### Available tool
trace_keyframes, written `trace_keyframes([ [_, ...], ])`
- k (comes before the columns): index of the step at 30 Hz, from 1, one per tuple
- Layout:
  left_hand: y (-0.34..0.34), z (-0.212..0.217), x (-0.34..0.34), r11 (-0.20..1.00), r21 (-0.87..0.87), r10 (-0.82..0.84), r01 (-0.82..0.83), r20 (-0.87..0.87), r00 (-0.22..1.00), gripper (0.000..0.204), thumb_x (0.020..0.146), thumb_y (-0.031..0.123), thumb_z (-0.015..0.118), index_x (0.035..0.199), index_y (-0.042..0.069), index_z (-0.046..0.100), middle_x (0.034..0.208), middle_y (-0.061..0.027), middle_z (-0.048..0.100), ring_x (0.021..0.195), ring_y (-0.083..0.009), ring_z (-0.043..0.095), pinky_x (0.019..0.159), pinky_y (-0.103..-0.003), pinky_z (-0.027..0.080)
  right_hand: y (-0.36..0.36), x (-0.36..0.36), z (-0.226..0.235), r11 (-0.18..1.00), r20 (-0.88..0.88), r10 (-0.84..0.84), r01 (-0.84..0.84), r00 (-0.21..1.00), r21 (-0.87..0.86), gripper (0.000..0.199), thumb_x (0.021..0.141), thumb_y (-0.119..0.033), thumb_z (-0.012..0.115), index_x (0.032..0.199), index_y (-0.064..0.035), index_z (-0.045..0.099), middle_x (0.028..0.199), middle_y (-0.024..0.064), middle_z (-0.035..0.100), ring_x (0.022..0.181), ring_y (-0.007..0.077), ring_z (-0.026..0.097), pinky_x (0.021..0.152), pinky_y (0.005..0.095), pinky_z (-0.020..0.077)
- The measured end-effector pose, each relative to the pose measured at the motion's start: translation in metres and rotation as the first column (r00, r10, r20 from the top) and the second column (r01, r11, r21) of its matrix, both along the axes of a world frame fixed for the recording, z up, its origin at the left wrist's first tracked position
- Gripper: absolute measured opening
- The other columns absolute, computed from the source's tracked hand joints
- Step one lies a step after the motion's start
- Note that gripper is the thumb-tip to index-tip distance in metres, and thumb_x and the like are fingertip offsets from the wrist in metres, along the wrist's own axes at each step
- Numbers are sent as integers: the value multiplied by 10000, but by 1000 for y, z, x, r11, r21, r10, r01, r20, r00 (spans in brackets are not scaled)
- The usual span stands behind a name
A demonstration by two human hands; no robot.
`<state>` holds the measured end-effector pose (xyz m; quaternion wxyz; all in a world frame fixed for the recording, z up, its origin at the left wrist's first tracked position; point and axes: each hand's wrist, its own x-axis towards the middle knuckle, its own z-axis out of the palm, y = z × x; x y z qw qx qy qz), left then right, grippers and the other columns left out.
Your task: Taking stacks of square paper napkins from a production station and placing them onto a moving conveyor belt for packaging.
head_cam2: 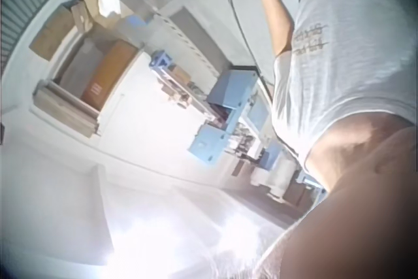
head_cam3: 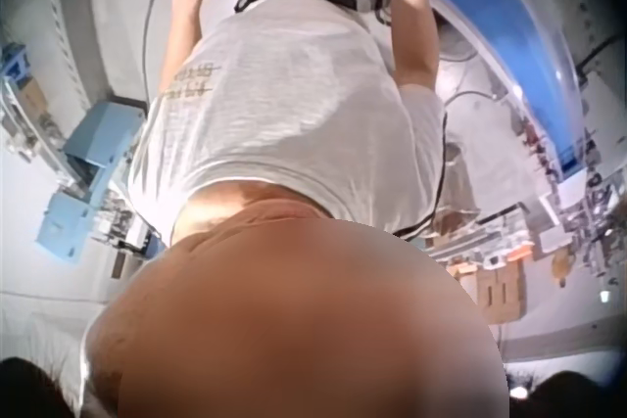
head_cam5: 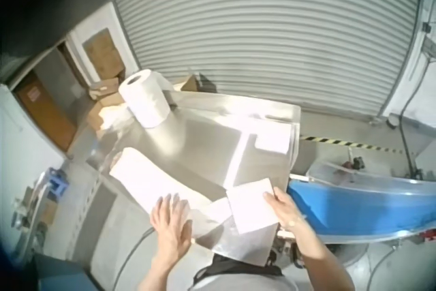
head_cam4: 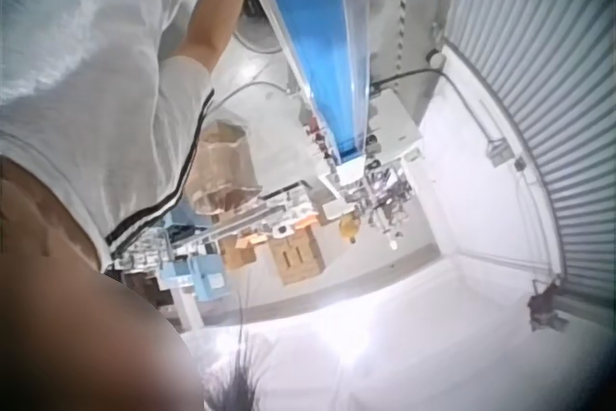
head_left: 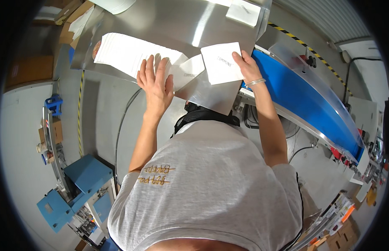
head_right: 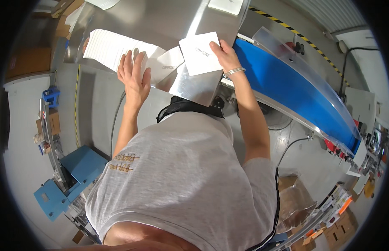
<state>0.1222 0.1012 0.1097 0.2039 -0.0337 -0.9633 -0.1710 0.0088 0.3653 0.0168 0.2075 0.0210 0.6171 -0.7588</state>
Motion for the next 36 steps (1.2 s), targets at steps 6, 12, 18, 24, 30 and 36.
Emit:
trace_keyframes([
  [6,-2,-3,1,999,-38,-4,4,0,1000,528,771,43,624,1276,143,507,1402,-176,337,1312,-391,264,1052,-556,171,10,9,8,971,64,-167,175,984,-161,414,915,-284,600,1177,28,522,1003,72,621,901,118,570,783,250,466],
  [12,0,-3,2,999,-31,-30,31,11,999,521,772,33,612,1273,138,514,1402,-166,343,1312,-385,270,1057,-548,175,65,21,-3,758,-264,-293,392,919,521,404,917,-328,554,1099,32,542,978,163,627,873,201,583,791,325,453],
  [18,-3,-5,3,997,-65,-33,33,4,999,521,786,43,600,1290,130,503,1408,-156,341,1318,-381,270,1056,-553,186,112,34,-12,594,-339,-353,489,872,639,418,917,-373,529,1064,18,548,962,191,636,862,269,624,767,355,468],
  [24,-5,-4,0,995,-86,-57,57,3,998,507,807,35,585,1299,127,499,1405,-157,355,1321,-369,272,1061,-537,185,157,49,-11,413,-431,-425,594,796,690,401,909,-378,545,1054,-4,540,916,201,643,830,319,632,749,378,484],
  [30,-10,-6,1,989,-131,-80,75,-40,996,569,786,52,600,1334,140,474,1413,-146,363,1322,-363,280,1055,-516,209,255,59,-71,-355,-495,-44,449,868,820,489,856,-422,603,1173,-59,520,1142,217,589,886,342,609,768,408,492],
  [36,-3,-4,2,995,-62,-75,74,-26,997,523,756,33,585,1269,110,517,1374,-162,376,1291,-383,298,1066,-497,194,121,52,37,462,-603,-50,554,796,693,386,816,-205,679,1159,-57,579,1098,128,637,922,250,635,786,348,506],
])
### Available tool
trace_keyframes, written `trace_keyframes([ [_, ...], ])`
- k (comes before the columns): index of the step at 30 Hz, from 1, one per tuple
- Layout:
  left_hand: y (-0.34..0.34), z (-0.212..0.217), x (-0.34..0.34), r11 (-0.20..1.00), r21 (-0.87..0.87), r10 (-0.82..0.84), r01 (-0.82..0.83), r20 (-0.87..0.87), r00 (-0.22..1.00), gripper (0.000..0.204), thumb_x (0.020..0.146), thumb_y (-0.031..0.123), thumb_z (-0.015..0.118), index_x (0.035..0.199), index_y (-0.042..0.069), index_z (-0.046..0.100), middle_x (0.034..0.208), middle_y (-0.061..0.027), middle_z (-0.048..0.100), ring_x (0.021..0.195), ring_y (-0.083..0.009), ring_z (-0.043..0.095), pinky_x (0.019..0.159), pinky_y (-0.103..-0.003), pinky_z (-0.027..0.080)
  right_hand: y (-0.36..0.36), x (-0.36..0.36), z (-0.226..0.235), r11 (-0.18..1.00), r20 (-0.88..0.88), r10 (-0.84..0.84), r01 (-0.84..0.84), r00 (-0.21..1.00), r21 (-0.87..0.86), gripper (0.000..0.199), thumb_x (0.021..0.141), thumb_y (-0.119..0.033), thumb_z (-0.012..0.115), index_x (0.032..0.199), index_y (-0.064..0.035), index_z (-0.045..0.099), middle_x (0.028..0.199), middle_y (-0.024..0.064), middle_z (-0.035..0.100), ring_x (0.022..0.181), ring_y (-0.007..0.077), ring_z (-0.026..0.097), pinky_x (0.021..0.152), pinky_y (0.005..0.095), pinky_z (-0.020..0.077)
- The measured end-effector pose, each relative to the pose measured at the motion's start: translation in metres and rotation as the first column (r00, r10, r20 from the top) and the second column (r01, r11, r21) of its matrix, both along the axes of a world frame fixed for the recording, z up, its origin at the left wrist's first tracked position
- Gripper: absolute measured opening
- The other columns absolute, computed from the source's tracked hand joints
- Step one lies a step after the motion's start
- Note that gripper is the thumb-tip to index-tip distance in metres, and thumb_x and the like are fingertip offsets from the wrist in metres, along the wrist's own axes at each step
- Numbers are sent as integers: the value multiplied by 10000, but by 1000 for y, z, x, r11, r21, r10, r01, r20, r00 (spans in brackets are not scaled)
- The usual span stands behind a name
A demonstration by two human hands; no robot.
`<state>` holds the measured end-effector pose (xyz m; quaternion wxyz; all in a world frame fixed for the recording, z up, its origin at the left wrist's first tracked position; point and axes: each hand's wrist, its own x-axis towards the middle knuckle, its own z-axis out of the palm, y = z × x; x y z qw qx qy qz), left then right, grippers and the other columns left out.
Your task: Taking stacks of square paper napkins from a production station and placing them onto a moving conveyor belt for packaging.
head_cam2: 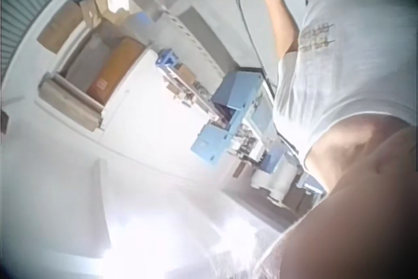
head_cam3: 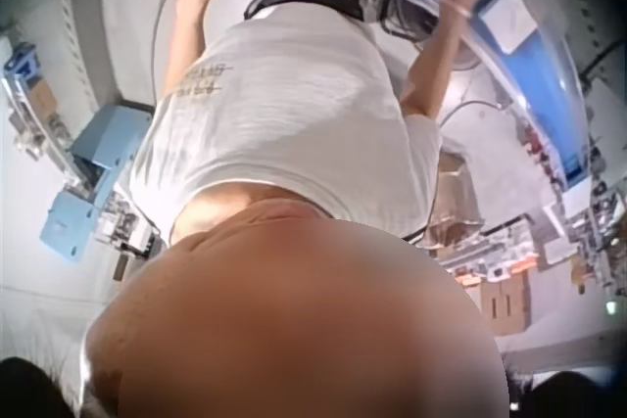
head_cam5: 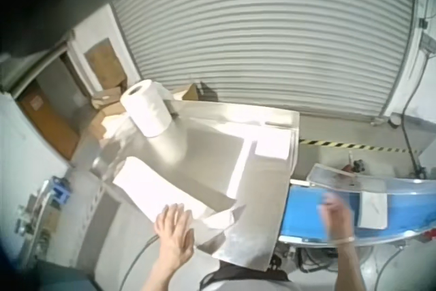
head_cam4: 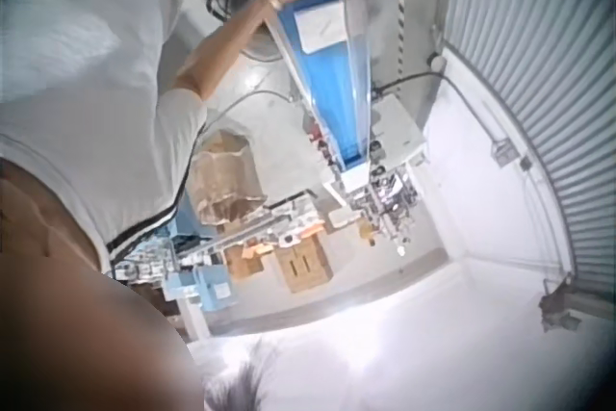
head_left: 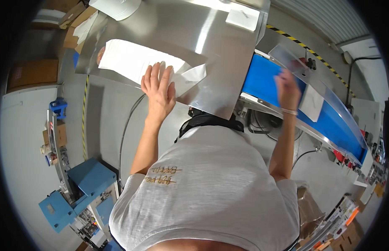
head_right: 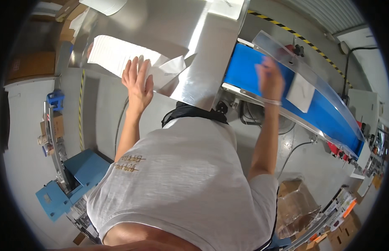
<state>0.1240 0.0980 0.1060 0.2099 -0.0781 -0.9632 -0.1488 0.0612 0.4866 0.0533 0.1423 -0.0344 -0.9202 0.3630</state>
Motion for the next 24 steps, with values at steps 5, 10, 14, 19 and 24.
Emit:
trace_keyframes([
  [5,0,4,2,1000,-5,26,-26,13,1000,527,753,33,586,1267,127,521,1372,-164,378,1294,-383,294,1064,-499,190,-163,-11,-5,704,162,580,-390,799,-594,459,809,-172,703,1228,-91,534,1034,67,647,813,113,629,735,265,498],
  [10,-5,-1,-1,998,41,-50,53,-61,997,503,728,-15,582,1193,177,579,1360,-194,381,1280,-408,314,1043,-529,205,-192,-25,-15,683,168,659,-491,733,-541,249,837,-148,671,1031,-25,576,808,41,653,676,96,570,621,263,463],
  [14,-9,-2,2,998,33,-45,47,-54,998,439,711,-30,581,1100,170,618,1373,-201,362,1279,-426,309,1037,-534,208,-158,-23,18,674,214,739,-689,639,-267,141,822,-122,657,914,-21,620,700,32,614,638,80,531,575,260,433],
  [19,-7,-2,1,995,91,-23,26,-32,999,434,703,-26,597,1088,173,617,1373,-198,363,1283,-429,304,1032,-537,210,-154,-25,29,412,327,908,-690,260,-596,130,819,-107,670,906,-16,635,674,-25,573,631,42,491,580,228,406],
  [24,-11,-4,-2,995,83,-52,56,-47,998,364,711,-14,609,1024,168,645,1371,-196,372,1279,-427,311,1033,-528,206,-210,-29,22,555,168,813,-654,557,-515,156,830,-100,660,960,-17,640,668,-17,578,616,40,490,564,213,406],
])
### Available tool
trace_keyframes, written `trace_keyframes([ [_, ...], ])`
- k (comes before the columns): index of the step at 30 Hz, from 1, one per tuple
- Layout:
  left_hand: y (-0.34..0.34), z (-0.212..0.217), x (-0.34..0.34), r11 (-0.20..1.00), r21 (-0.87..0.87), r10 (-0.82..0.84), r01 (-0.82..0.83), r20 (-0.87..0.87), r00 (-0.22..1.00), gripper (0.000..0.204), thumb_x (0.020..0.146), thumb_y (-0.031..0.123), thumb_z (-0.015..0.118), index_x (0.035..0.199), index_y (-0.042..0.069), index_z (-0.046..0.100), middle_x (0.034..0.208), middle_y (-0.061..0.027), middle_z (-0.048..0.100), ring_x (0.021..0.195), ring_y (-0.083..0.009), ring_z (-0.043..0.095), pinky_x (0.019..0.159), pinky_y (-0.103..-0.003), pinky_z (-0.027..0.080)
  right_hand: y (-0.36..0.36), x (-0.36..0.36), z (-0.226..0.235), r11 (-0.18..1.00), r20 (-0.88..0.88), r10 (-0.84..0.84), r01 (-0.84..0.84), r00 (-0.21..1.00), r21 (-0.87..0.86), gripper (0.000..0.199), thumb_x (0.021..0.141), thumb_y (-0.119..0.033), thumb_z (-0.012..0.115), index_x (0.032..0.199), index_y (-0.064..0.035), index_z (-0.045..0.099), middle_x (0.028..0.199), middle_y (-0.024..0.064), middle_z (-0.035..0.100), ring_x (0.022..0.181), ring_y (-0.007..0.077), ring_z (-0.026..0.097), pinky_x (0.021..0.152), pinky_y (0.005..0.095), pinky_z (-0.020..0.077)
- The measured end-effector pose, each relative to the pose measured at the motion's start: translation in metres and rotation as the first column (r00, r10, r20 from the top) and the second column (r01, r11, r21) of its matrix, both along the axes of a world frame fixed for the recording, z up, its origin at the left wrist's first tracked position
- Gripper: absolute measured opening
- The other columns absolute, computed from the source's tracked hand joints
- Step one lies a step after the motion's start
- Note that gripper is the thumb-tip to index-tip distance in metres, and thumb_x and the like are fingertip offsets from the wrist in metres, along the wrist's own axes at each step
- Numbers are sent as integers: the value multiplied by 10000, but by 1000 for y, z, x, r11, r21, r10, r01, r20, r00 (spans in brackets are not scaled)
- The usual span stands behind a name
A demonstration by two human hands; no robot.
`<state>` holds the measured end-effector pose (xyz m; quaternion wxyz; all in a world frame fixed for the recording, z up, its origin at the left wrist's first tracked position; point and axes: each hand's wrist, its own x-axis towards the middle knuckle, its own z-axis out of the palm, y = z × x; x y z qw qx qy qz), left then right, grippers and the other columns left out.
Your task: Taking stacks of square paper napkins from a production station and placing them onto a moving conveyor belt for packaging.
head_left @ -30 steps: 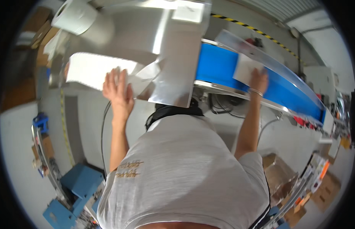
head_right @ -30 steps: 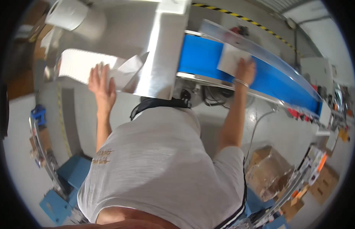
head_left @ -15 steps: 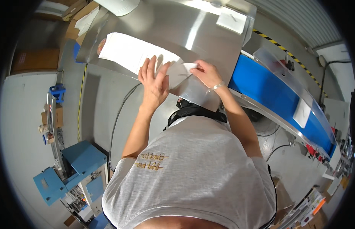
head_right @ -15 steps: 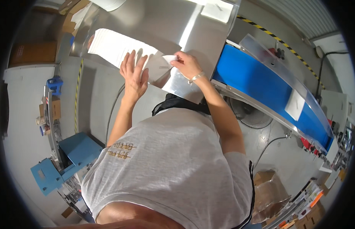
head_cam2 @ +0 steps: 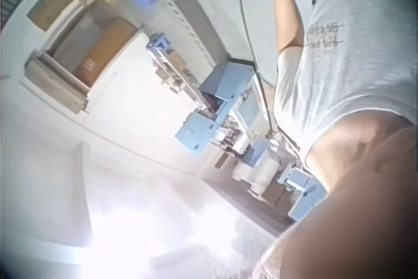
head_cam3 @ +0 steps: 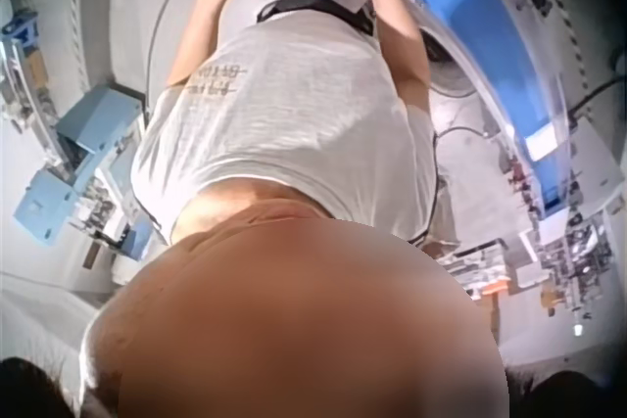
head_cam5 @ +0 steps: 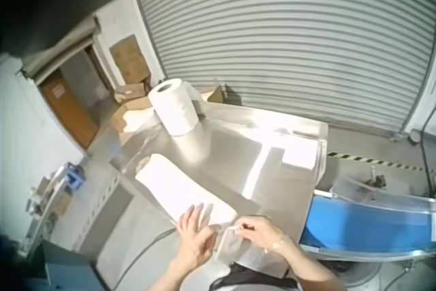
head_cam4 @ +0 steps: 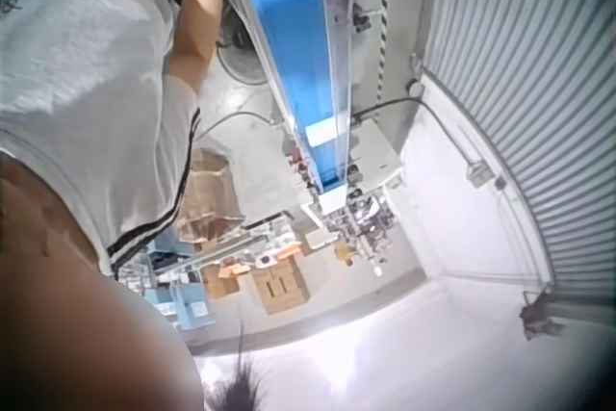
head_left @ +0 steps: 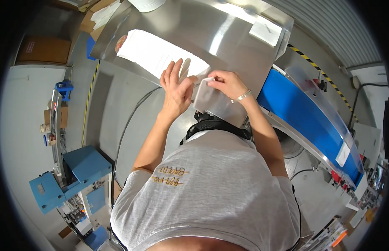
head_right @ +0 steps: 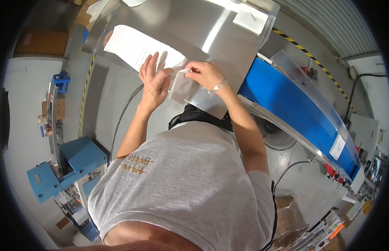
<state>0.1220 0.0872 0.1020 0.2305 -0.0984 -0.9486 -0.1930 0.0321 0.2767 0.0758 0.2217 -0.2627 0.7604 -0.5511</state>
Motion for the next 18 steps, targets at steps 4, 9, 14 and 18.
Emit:
trace_keyframes([
  [4,-1,4,-1,1000,4,-9,9,15,1000,252,730,19,618,950,136,662,1379,-199,363,1285,-426,299,1039,-519,199,-14,-4,-10,979,-34,-179,175,983,-103,169,818,-98,675,966,-24,639,776,26,669,716,51,597,647,215,471],
  [9,3,18,2,992,129,-12,-1,102,995,186,735,129,671,912,74,656,1379,-198,365,1298,-421,267,1054,-514,175,-14,-4,-9,974,-63,-203,195,977,-112,199,801,-115,702,958,-22,624,803,47,679,718,83,622,667,232,495],
  [14,4,15,1,994,102,18,-30,115,993,202,724,115,677,918,64,651,1379,-198,363,1294,-420,276,1054,-516,183,-18,-2,-6,970,-125,-232,219,965,-108,204,795,-126,712,941,-25,613,805,56,676,719,101,633,677,240,502],
  [18,4,11,1,998,57,24,-29,86,996,238,727,49,652,964,65,633,1374,-192,369,1287,-417,290,1044,-520,210,-16,-2,-8,970,-93,-235,227,968,-88,236,788,-131,717,960,-31,593,816,56,671,724,110,640,679,253,504],
])
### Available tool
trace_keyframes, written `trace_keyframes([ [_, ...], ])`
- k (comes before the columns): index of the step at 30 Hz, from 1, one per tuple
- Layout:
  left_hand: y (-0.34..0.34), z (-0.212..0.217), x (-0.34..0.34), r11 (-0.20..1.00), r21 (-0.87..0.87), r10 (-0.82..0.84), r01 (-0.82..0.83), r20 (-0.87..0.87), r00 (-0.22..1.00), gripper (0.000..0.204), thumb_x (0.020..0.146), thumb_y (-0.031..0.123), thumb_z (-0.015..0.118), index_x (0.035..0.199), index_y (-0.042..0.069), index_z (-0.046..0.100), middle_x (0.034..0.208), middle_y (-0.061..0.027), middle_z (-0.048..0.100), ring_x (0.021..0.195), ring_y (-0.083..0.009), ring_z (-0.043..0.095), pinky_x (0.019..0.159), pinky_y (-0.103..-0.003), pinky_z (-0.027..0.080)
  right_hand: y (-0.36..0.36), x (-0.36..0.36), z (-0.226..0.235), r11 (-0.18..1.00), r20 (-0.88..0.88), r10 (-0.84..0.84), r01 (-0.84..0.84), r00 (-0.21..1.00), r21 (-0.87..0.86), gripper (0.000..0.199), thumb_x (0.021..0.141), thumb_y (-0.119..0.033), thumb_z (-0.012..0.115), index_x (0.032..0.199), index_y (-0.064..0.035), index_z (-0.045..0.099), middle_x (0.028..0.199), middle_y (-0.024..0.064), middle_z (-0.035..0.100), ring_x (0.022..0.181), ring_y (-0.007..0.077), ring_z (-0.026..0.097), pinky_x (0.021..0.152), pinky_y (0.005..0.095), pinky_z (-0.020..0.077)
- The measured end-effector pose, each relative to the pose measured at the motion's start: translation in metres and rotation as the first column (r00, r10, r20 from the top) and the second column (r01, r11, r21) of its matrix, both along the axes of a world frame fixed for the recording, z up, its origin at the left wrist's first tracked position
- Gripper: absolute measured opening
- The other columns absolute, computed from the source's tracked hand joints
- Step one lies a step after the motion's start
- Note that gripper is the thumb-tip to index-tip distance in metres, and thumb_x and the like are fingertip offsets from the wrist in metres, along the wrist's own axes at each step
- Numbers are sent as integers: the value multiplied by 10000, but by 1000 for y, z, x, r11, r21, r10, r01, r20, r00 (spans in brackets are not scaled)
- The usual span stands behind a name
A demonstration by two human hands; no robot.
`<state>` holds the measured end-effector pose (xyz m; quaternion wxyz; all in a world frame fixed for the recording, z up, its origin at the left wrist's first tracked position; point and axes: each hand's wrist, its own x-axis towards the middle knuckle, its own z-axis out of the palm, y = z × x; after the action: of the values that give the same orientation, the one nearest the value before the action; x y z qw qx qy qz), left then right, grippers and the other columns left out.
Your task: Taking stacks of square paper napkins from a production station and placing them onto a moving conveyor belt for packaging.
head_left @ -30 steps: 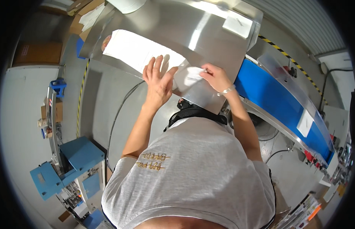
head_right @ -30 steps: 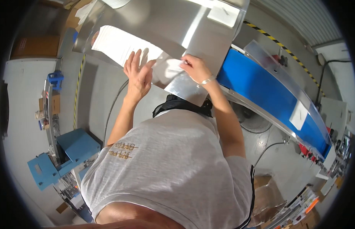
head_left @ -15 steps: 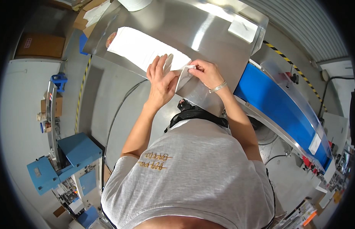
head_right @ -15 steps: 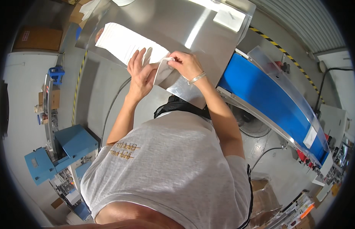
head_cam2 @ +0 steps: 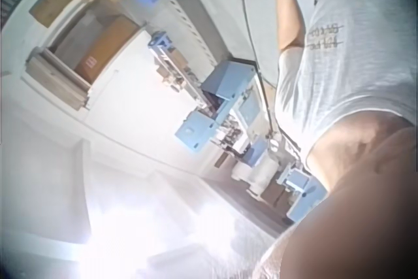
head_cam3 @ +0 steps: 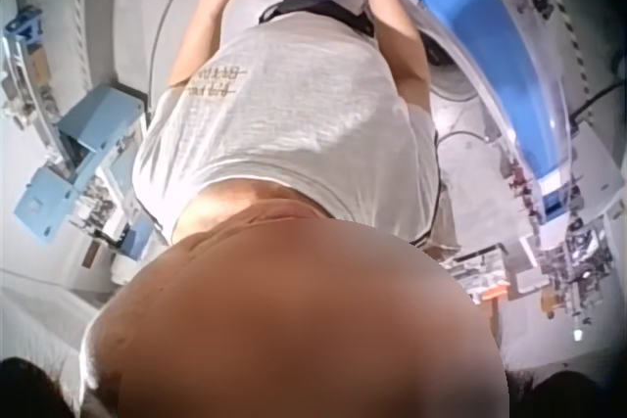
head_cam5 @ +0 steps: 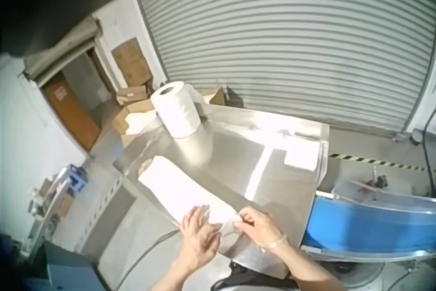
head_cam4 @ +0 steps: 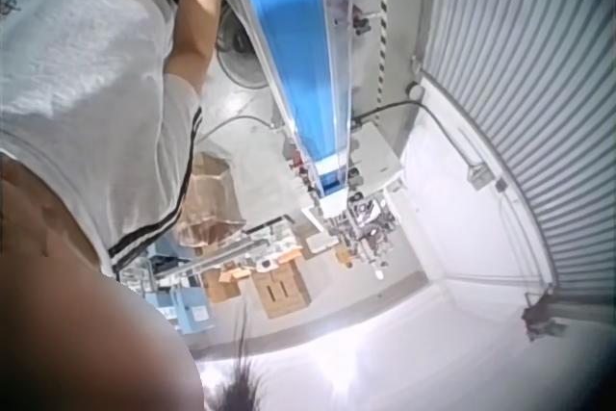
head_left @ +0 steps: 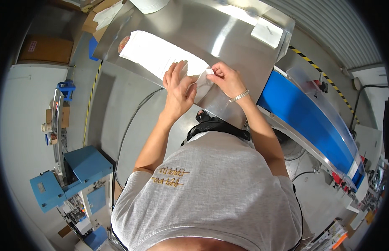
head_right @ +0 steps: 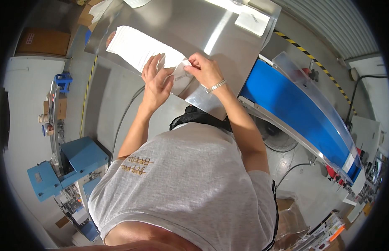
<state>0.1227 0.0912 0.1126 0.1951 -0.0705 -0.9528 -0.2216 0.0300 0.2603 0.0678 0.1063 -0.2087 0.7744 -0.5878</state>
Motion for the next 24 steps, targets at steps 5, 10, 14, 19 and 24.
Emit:
trace_keyframes([
  [5,3,-4,0,998,56,32,-29,-54,998,379,724,17,640,1094,93,606,1359,-183,388,1282,-410,301,1037,-519,232,-2,-1,1,995,-113,-61,70,992,73,327,770,-125,727,1041,-35,567,949,82,653,738,142,649,681,270,506],
  [10,0,-5,4,999,-31,26,-28,-50,998,414,760,31,646,1162,121,609,1367,-143,407,1288,-377,331,1030,-477,278,3,-1,-3,999,-18,14,-15,1000,-52,408,766,-105,726,1123,-40,539,1079,91,609,779,146,643,703,275,506],
  [14,-1,-10,2,1000,1,-1,1,-105,995,407,724,0,642,1114,118,632,1337,-161,424,1265,-396,339,1020,-524,261,7,-3,-7,998,-4,-5,5,1000,-59,411,768,-64,719,1131,-37,529,1077,83,608,779,128,639,708,262,508],
  [19,-1,-10,2,1000,-4,-1,1,-122,992,374,706,-7,641,1035,165,680,1328,-153,439,1262,-392,347,1021,-515,245,10,-8,-8,978,38,143,-136,989,-158,421,771,-5,703,1146,-39,517,1030,56,586,775,96,603,687,232,501],
  [24,-3,-11,0,1000,3,-12,12,-110,994,370,694,-3,641,999,197,695,1327,-156,437,1262,-401,341,1017,-524,231,13,-16,0,972,25,229,-227,973,-58,442,724,-63,746,1120,-77,550,1055,44,575,856,135,575,727,270,498],
])
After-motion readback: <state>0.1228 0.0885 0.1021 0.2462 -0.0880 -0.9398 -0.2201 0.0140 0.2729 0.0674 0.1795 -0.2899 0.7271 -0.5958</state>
